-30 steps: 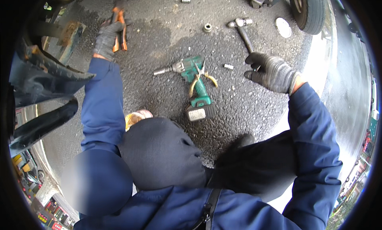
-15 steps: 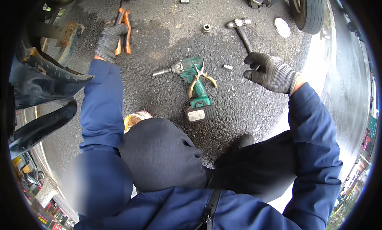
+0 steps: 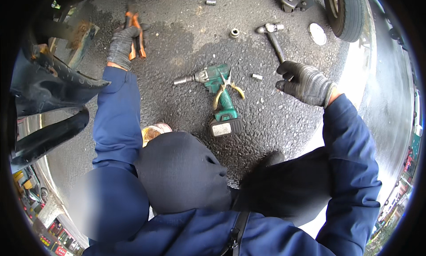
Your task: The person kneels beside a car and uses a cordless impact wrench and pliers to work on the wheel hub and brake assembly. They then stand, walk into a nearby shop, wipe a metal part with a cloth, and return to the car.
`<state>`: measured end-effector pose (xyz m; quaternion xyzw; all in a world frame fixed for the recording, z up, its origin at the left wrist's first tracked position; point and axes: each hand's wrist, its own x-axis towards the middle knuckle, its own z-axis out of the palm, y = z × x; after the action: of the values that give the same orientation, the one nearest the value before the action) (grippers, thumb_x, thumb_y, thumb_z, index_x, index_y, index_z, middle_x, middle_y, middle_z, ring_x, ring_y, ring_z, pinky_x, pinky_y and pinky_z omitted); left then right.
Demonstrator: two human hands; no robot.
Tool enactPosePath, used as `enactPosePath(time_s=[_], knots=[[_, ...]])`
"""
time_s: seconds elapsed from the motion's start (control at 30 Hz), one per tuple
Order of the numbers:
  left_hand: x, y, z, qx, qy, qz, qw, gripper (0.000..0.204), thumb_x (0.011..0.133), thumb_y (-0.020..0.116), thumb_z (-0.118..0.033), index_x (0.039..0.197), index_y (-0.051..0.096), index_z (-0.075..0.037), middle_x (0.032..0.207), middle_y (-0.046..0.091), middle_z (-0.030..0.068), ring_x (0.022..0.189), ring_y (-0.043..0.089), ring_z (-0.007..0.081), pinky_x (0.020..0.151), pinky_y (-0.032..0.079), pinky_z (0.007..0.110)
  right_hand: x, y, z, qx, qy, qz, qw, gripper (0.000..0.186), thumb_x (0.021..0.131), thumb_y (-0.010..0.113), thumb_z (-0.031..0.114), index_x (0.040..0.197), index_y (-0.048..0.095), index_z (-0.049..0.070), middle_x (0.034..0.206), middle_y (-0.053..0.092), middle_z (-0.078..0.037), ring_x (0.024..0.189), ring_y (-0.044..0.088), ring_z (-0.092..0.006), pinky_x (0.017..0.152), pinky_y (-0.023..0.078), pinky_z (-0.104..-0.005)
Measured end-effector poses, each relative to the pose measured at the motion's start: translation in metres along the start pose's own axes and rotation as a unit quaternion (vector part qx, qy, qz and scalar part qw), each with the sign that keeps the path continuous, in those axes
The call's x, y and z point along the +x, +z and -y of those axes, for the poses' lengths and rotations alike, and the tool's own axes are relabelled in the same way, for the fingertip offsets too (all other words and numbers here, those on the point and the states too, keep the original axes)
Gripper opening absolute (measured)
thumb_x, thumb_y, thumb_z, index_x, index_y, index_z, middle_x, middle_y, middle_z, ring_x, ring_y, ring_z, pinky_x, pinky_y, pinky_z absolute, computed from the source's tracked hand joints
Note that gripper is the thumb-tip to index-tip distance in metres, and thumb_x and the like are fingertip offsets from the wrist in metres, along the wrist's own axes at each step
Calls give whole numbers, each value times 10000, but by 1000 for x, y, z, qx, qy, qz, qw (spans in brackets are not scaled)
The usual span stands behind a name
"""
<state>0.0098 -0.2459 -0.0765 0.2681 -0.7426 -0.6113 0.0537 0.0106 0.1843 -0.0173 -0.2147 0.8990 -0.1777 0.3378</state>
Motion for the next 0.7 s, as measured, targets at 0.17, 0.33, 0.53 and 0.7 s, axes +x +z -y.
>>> enactPosePath(time_s=[0.17, 0.33, 0.53, 0.7], knots=[[0, -8, 11, -53, 35, 120, 991, 359, 771, 580, -21, 1124, 549, 38, 877, 680, 155, 567, 627, 203, 505, 554, 341, 0, 1, 1, 26, 15, 16, 999, 399, 839, 683, 239, 1151, 571, 17, 946, 644, -134, 881, 627, -213, 789, 505, -344], [20, -20, -7, -51, 65, 117, 990, 322, 754, 619, -37, 1060, 570, 49, 844, 680, 144, 560, 628, 201, 496, 546, 334, -3, 1, -4, 22, 23, 13, 999, 399, 828, 696, 243, 1138, 573, 24, 931, 641, -123, 864, 624, -207, 784, 506, -343], [20, -18, -25, 164, 58, 181, 968, 306, 735, 662, -111, 1002, 594, 22, 765, 648, 121, 555, 607, 185, 497, 508, 313, -5, 1, -9, 27, 15, 7, 1000, 394, 828, 694, 256, 1127, 576, 28, 920, 637, -122, 860, 623, -216, 792, 503, -352], [-1, -5, -6, 40, 28, 110, 993, 302, 736, 662, -101, 1009, 577, -3, 750, 613, 103, 574, 610, 189, 512, 518, 336, -1, 3, -12, 19, -3, 7, 1000, 401, 822, 695, 263, 1130, 584, 32, 936, 645, -133, 884, 632, -233, 812, 506, -363]])
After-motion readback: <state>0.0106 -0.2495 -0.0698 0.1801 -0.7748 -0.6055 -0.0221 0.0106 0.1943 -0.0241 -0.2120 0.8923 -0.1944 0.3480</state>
